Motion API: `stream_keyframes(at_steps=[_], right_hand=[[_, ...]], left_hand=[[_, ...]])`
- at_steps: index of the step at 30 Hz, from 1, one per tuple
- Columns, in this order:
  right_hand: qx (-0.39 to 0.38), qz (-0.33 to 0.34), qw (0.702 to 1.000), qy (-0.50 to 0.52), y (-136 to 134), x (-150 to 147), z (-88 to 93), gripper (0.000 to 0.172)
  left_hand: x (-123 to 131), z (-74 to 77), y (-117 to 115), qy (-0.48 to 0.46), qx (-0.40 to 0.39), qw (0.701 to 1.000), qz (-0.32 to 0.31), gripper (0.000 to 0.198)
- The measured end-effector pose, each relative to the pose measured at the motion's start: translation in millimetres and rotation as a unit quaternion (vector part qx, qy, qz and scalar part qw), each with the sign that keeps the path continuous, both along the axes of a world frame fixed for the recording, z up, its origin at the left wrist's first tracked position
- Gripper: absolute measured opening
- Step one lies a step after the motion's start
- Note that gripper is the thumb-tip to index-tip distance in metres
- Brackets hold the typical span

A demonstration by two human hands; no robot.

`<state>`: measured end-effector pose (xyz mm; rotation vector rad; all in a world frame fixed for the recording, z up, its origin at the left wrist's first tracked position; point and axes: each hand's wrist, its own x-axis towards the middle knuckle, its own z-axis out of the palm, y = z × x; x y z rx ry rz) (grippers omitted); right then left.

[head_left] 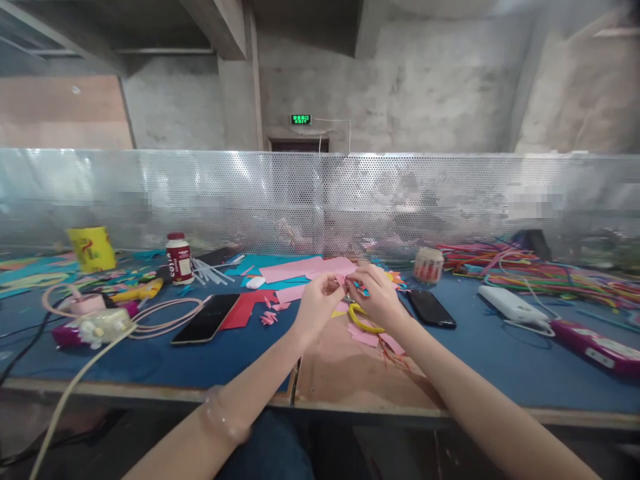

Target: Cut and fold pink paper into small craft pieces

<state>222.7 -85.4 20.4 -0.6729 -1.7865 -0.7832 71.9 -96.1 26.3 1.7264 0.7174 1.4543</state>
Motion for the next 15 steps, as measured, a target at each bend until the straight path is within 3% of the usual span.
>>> stream_keyframes(at_steps=[10,15], right_hand=[[0.003,-0.039,0.999,0.021,0.8,8.2,2.8,0.007],[-0.052,-0.038,0.998,0.029,5.9,13.8,3.3,0.007]], left_hand=[[13.4,5.5,8.6,0.015,0.037,0.999,0.004,0.008],[19.2,4.9,18.9,0.028,0.048,0.998,0.006,0.007]])
